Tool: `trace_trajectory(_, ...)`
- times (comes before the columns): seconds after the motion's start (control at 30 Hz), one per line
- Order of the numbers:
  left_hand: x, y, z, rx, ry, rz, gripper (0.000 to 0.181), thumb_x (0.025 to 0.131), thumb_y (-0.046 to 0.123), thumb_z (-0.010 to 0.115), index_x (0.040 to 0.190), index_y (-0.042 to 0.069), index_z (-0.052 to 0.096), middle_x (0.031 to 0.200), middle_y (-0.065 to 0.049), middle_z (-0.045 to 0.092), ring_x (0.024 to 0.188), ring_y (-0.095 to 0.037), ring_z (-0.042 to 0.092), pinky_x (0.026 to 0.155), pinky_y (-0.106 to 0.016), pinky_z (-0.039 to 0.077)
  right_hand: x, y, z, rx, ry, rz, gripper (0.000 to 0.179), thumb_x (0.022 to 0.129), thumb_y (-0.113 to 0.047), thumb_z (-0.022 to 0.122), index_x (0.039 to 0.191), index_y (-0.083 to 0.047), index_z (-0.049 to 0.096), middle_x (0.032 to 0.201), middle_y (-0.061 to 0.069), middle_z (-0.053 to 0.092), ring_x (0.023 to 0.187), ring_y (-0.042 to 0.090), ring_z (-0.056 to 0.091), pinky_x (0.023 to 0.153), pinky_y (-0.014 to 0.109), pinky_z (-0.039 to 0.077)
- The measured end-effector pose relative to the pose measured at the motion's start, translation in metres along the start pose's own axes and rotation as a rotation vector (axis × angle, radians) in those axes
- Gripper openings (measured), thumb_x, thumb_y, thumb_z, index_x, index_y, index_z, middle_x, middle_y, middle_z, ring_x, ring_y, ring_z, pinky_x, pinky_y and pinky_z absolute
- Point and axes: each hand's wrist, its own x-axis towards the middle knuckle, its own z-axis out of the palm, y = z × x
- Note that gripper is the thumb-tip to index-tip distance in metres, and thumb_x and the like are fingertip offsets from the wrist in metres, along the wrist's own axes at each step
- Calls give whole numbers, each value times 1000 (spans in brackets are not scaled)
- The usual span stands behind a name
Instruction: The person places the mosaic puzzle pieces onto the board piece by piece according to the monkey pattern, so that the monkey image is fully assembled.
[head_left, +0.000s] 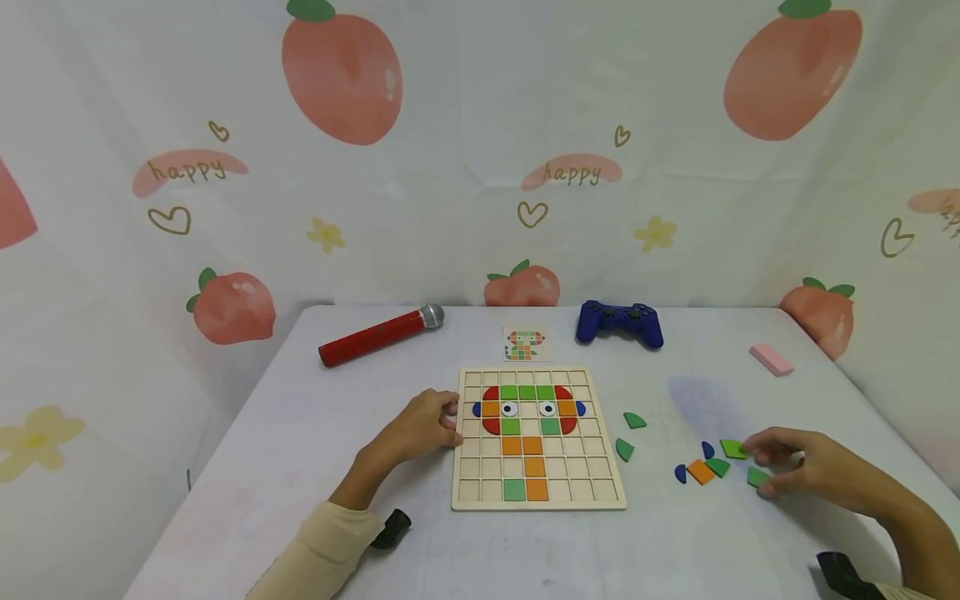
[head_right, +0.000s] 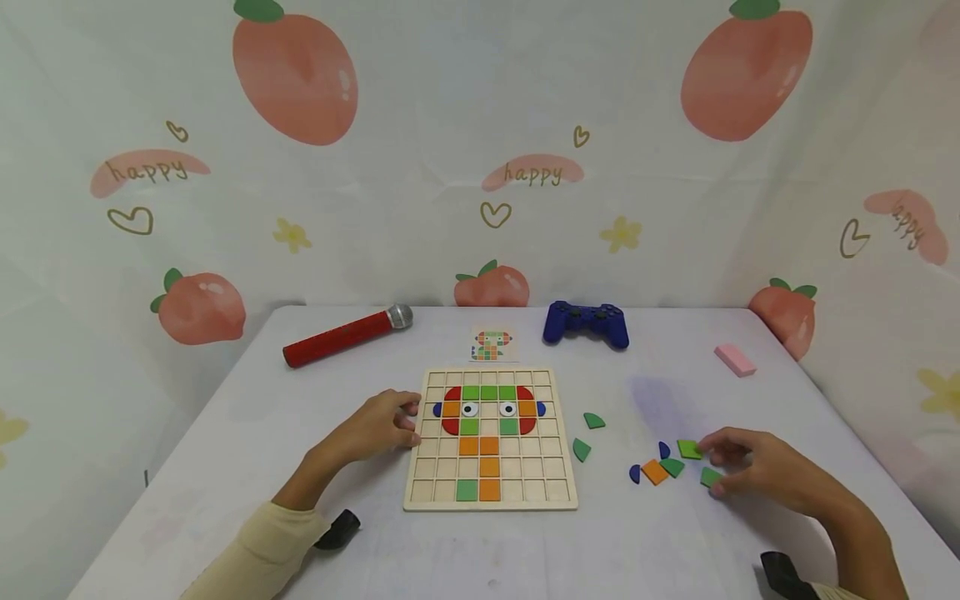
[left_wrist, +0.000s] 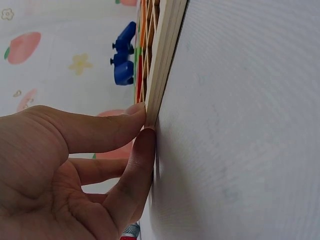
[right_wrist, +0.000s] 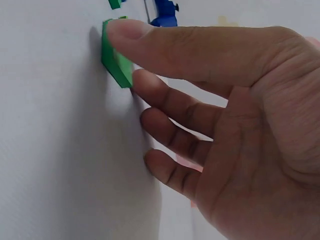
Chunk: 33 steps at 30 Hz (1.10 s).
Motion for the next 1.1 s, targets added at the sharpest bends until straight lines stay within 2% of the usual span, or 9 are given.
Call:
trace_trajectory(0.13, 0, 0, 1, 2, 1, 0, 64, 85, 1, 87, 143, -7, 59, 107, -9, 59, 92, -18, 60, 82, -30, 58, -2, 5, 1, 27, -5, -18, 36, 86, -10, 79, 119, 2, 70, 96, 1, 58, 83, 4, 50, 69, 24, 42)
trace_trajectory(0.37, 0, 0, 1, 4, 4, -2, 65, 84, 0, 87, 143, -7, 59, 106, -8, 59, 93, -18, 60, 83, -30, 58, -3, 12, 1, 63, -18, -36, 31, 88, -7, 74, 118, 1, 69, 95, 0, 57, 82, 5, 52, 69, 24, 44)
trace_trajectory(0.73, -1, 0, 0, -2, 6, 5, 65, 84, 0, 87, 142, -8, 59, 107, -9, 60, 93, -18, 60, 84, -31, 59, -1, 10, 0, 97, -33, 44, 34, 90, -9, 72, 121, 4, 68, 96, 6, 55, 82, 5, 50, 67, 25, 48)
trace_trajectory(0.93, -1, 0, 0, -8, 8, 19, 64, 85, -1, 86, 142, -9, 59, 108, -9, 60, 93, -18, 60, 84, -31, 58, 2, 3, 0, 32, -5, 90, 37, 93, -20, 74, 123, 1, 71, 100, 4, 59, 84, 4, 50, 69, 25, 50)
trace_trajectory(1.1, 0, -1, 1, 1, 6, 18, 64, 85, 0, 87, 142, -9, 59, 109, -9, 61, 92, -17, 60, 83, -30, 58, 6, -9, 4, -22, 42, 14, 33, 93, -23, 76, 120, -5, 75, 99, 0, 63, 85, 3, 51, 71, 24, 48)
